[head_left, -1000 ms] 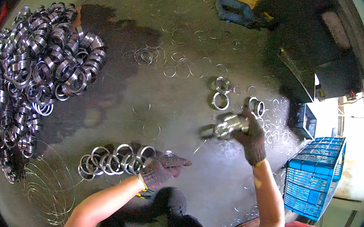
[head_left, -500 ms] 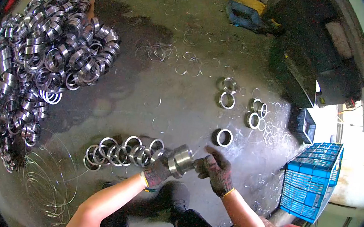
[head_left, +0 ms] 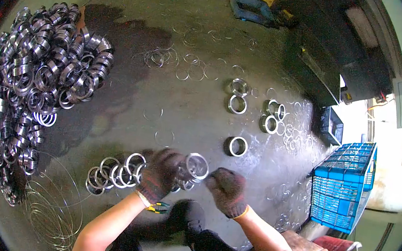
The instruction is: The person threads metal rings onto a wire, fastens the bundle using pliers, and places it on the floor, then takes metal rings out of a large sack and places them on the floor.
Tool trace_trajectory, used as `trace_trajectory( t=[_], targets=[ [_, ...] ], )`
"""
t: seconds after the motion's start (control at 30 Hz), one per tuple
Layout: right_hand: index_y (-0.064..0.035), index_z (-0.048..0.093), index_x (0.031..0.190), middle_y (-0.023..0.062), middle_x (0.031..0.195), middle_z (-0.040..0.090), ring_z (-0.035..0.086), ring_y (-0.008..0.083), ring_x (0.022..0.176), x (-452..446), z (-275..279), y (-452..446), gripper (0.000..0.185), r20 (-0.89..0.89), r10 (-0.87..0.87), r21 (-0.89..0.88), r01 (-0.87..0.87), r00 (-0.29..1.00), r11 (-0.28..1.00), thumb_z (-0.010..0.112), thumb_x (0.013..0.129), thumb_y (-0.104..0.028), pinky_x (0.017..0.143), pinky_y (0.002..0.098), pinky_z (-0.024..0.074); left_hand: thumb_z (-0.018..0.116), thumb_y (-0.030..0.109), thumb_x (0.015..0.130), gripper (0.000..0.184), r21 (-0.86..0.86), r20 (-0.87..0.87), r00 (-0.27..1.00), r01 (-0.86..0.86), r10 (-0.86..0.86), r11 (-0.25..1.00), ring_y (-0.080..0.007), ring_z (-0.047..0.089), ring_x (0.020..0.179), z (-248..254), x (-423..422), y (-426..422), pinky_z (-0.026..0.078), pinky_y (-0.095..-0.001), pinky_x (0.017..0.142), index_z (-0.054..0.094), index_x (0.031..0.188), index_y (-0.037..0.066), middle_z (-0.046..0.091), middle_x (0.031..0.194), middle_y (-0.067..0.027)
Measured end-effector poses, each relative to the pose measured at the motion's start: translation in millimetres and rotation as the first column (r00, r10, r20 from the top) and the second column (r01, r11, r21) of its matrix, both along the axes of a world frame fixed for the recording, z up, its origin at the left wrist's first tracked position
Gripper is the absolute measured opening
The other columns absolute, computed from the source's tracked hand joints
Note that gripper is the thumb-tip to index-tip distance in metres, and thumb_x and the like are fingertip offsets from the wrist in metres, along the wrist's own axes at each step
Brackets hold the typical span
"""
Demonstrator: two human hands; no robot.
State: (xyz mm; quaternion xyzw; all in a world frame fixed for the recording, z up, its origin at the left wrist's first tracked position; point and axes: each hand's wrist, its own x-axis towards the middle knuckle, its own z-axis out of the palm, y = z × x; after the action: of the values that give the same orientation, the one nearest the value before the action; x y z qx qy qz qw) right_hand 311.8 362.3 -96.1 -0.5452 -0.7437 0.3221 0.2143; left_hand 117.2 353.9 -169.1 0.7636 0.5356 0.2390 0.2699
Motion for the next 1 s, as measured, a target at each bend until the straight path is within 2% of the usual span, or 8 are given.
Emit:
trace_trajectory(
  t=[0.13,0.17,0.23,0.33,0.37,0.4,0.77,1.0],
  targets=[
    [-0.0019,0.06,0.079,0.0086,0.066,0.058,0.055,0.0239,0.057,3,-34,6,0.021,-0.251,-0.073,-0.085,0.053,0.965,0.995,0.059,0.084,-0.022,0.054,0.0341,0.0439,0.055,0.005,0.082,0.024,0.017,0.307,0.935,0.181,-0.178,0.983,-0.0263,0.057,0.102,-36,42,-21,0.044,-0.0374,0.088,0.06,0.106,0.009,0.06,0.109,-0.0114],
    [-0.0018,0.061,0.082,0.0054,0.066,0.059,0.055,0.0197,0.057,12,-49,5,0.024,-0.382,-0.196,-0.194,0.129,0.903,0.972,0.058,0.085,-0.025,0.055,0.0331,0.0446,0.053,0.005,0.083,0.021,-0.169,0.688,0.725,0.203,-0.032,0.965,-0.0243,0.061,0.094,-77,47,-27,0.048,-0.0348,0.082,0.062,0.102,0.009,0.063,0.103,-0.0114],
    [-0.0018,0.062,0.086,0.002,0.068,0.058,0.054,0.0134,0.061,27,-57,32,0.03,-0.575,-0.612,-0.529,0.323,0.544,0.785,0.06,0.085,-0.032,0.058,0.0291,0.0453,0.053,0.009,0.084,0.018,-0.536,0.716,0.647,0.267,0.264,0.801,-0.0221,0.062,0.091,-49,44,-4,0.049,-0.0323,0.079,0.063,0.098,0.008,0.064,0.096,-0.0108],
    [-0.0052,0.063,0.096,0.0062,0.081,0.063,0.058,0.0176,0.074,87,-112,59,0.034,-0.306,-0.497,-0.215,0.45,0.812,0.867,0.062,0.081,-0.035,0.066,0.0318,0.0458,0.052,0.011,0.084,0.018,-0.298,0.588,0.805,0.127,0.078,0.946,-0.0215,0.062,0.091,-38,36,15,0.05,-0.0303,0.078,0.062,0.099,0.007,0.063,0.097,-0.0092],
    [-0.0081,0.062,0.102,0.007,0.09,0.063,0.057,0.0215,0.084,101,-130,57,0.037,0.288,-0.298,-0.029,0.319,0.91,0.947,0.062,0.079,-0.037,0.074,0.0366,0.044,0.051,0.011,0.084,0.018,-0.224,0.577,0.814,0.09,0.058,0.97,-0.0218,0.062,0.091,-43,36,17,0.05,-0.0302,0.078,0.061,0.099,0.007,0.063,0.099,-0.0087],
    [-0.011,0.061,0.108,0.0078,0.1,0.063,0.056,0.0254,0.094,112,-146,55,0.041,0.798,-0.081,0.031,0.092,0.598,0.995,0.062,0.077,-0.038,0.081,0.0414,0.0421,0.051,0.011,0.085,0.018,-0.298,0.605,0.79,0.104,0.103,0.949,-0.0225,0.061,0.091,-45,37,16,0.049,-0.031,0.079,0.061,0.099,0.006,0.063,0.102,-0.0081],
    [-0.0085,0.059,0.105,0.0153,0.115,0.057,0.05,0.0323,0.109,105,-174,165,0.036,0.704,-0.324,0.413,0.006,0.632,0.911,0.057,0.079,-0.033,0.096,0.0487,0.0323,0.055,0.016,0.085,0.02,-0.559,0.654,0.709,0.216,0.265,0.801,-0.0214,0.063,0.091,-56,35,18,0.048,-0.0311,0.083,0.063,0.101,0.009,0.066,0.095,-0.0066],
    [-0.0079,0.063,0.1,0.0153,0.106,0.062,0.059,0.0348,0.098,76,-179,197,0.026,0.756,-0.191,0.061,0.223,0.627,0.973,0.056,0.079,-0.022,0.083,0.0426,0.0478,0.056,0.014,0.085,0.021,-0.445,0.598,0.796,0.229,0.097,0.866,-0.0228,0.061,0.097,-45,32,28,0.048,-0.0325,0.083,0.061,0.104,0.007,0.064,0.102,-0.0069]
  ],
)
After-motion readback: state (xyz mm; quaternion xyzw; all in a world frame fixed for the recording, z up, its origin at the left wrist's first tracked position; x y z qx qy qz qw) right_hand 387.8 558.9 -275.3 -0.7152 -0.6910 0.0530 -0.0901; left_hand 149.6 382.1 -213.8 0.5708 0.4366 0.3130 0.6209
